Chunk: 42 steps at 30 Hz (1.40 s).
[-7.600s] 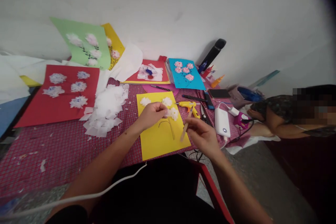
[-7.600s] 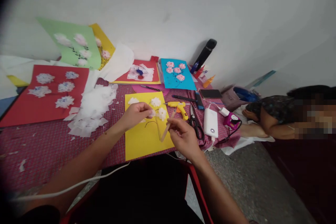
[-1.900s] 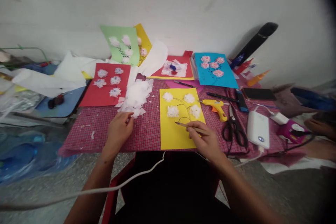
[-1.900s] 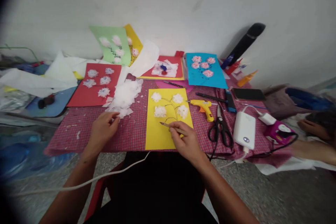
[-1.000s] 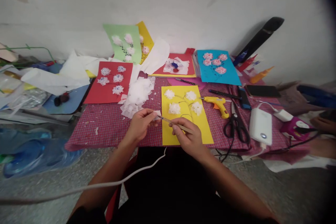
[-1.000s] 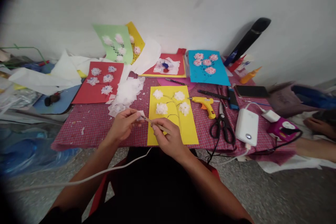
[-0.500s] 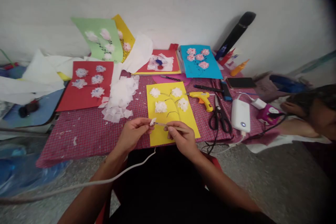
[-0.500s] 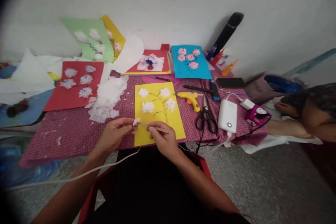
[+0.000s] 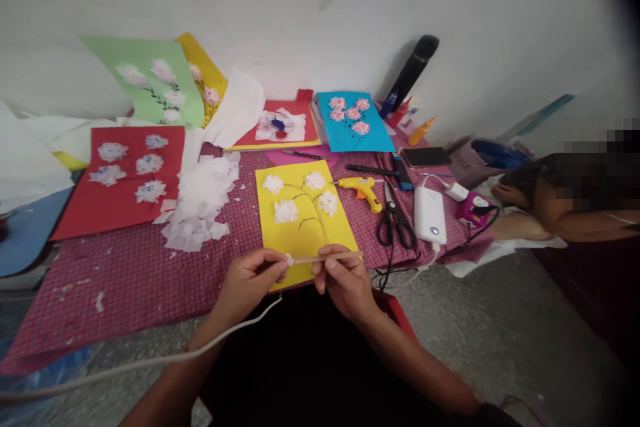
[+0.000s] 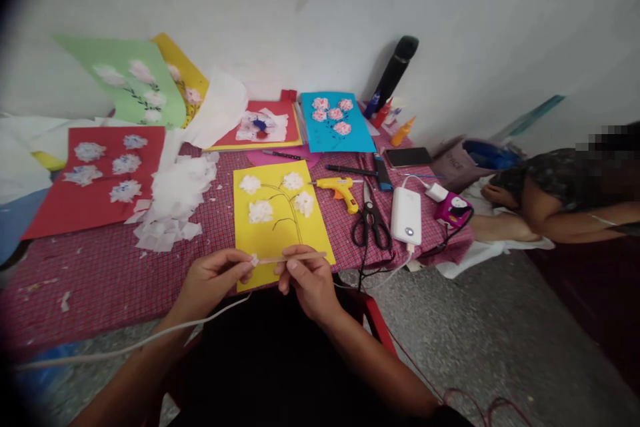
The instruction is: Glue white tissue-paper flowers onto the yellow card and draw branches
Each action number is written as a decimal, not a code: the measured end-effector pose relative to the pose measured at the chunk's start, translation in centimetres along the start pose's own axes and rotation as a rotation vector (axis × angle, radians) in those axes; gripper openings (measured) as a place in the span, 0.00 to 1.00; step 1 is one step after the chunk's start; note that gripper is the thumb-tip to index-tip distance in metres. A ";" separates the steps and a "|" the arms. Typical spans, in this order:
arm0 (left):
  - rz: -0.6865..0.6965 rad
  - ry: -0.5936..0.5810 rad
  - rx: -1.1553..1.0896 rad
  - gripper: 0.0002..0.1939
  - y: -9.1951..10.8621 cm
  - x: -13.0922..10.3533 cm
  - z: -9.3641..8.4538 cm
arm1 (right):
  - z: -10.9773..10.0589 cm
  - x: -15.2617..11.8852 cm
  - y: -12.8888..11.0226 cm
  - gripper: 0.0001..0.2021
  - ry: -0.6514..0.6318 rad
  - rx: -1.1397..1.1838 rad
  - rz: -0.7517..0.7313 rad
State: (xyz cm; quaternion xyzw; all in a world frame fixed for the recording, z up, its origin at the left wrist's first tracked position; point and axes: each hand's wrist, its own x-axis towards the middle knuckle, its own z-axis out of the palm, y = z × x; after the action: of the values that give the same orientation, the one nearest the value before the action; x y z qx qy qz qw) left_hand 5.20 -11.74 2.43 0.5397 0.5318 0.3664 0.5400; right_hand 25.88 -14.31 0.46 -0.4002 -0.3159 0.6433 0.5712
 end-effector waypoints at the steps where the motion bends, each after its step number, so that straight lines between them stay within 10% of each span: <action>1: -0.013 -0.013 -0.006 0.09 0.0 0.0 0.1 | -0.1 -0.1 -0.1 0.14 -0.002 -0.067 -0.039; 6: 0.037 -0.093 0.090 0.09 0.2 0.4 0.4 | -0.6 -0.4 0.0 0.12 0.120 -0.286 -0.184; 14: 0.539 -0.165 0.534 0.10 -0.3 1.6 0.9 | -0.6 0.6 0.0 0.14 0.213 0.014 0.005; 23: 0.601 -0.144 0.618 0.12 -0.3 3.5 0.6 | -1.3 0.5 -1.4 0.12 0.071 -0.184 -0.041; 31: 0.507 -0.202 0.536 0.09 -0.2 5.5 1.4 | -3.2 1.1 -2.5 0.12 0.007 -0.466 -0.142; 38: -0.038 -0.132 -0.403 0.14 1.7 8.3 3.5 | -4.8 5.3 -4.5 0.14 -0.121 -1.387 -0.333; 42: -0.019 -0.088 -0.521 0.16 1.7 9.3 5.1 | -2.5 7.4 -4.5 0.16 -0.142 -1.714 -0.212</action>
State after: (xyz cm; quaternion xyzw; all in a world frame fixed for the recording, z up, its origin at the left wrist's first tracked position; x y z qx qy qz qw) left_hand 11.99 -3.47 1.70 0.3928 0.4007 0.4621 0.6867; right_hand 30.07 -6.49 2.04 -0.6200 -0.7624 0.1501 0.1086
